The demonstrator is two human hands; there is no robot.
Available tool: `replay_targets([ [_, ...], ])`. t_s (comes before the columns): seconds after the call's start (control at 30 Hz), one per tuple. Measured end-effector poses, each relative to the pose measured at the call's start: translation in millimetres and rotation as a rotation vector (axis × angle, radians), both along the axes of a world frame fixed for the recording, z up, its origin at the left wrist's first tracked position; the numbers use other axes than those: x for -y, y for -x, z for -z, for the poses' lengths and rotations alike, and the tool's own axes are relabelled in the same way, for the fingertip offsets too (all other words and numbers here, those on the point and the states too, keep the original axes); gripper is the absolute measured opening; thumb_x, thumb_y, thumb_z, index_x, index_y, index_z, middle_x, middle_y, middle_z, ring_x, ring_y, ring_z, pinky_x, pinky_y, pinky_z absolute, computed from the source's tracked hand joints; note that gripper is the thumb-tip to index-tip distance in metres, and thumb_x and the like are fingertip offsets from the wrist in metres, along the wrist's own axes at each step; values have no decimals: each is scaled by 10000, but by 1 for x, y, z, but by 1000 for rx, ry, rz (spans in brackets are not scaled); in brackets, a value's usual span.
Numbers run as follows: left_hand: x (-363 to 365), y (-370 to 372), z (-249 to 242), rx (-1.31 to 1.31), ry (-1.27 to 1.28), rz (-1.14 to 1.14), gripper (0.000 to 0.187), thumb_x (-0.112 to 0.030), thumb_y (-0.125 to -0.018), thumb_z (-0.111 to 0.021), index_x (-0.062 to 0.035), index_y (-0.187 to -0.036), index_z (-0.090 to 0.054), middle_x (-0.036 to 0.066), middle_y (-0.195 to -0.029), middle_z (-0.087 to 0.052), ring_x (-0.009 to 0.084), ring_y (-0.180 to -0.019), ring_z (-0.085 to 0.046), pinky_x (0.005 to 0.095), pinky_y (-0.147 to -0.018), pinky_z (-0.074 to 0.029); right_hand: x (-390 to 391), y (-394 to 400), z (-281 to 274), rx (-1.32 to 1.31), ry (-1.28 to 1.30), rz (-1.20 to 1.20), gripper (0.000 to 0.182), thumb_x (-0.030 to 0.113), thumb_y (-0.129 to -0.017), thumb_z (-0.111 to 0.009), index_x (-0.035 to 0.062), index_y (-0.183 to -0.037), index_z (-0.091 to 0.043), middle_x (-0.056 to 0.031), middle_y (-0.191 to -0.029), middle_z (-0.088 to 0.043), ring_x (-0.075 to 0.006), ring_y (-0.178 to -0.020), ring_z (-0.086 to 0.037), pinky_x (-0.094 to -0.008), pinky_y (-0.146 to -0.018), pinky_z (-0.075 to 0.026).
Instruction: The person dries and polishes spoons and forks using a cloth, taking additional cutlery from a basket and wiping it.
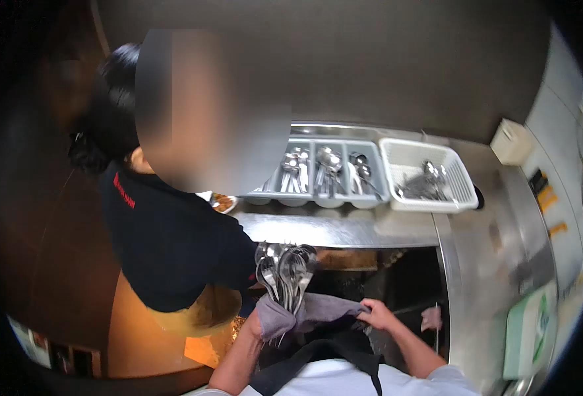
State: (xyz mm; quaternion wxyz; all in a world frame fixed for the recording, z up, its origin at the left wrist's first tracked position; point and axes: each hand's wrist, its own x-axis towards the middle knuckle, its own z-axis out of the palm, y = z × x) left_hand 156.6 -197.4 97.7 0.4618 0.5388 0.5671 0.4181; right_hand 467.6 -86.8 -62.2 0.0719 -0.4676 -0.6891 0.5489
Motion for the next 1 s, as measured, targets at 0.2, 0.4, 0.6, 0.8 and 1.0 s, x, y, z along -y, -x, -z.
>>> replay_targets([
  [0.2,-24,-25,-4,211,23,100,213,15,-761,-562,-22,-968,-600,106,-875,-637,217,-772,-618,335,-683,-510,12,-57,-91,-539,465,-57,325,288,-854,-661,2,-1004,-622,-102,-952,-677,-240,-894,-649,-381,-805,-495],
  [0.4,-50,-40,-3,115,-166,-46,221,89,-680,-576,-22,-869,-605,65,-776,-625,157,-662,-595,297,-608,-496,2,-88,-98,-335,-306,450,346,342,-914,-567,63,-1111,-619,-122,-1073,-663,-306,-1003,-617,-458,-934,-468],
  [0.6,-81,-12,61,-972,-71,-57,150,37,-724,-543,-76,-779,-626,21,-658,-587,109,-565,-578,260,-496,-464,3,-126,-100,166,-777,426,369,323,-891,-591,62,-1150,-603,-124,-1076,-659,-289,-1021,-610,-412,-951,-459],
  [0.8,-112,-37,50,-137,-292,-136,168,31,-847,-477,-49,-928,-600,22,-829,-628,88,-717,-612,238,-585,-492,-25,-176,-82,120,-815,739,394,298,-866,-616,65,-1183,-592,-126,-1077,-655,-274,-1034,-604,-368,-963,-452],
  [1.0,-117,-66,14,646,39,-97,243,64,-768,-609,-8,-1000,-595,60,-870,-626,131,-733,-598,260,-628,-505,-57,-153,-141,57,-653,580,378,233,-823,-643,88,-1171,-615,-128,-1092,-648,-269,-1007,-609,-350,-920,-469],
])
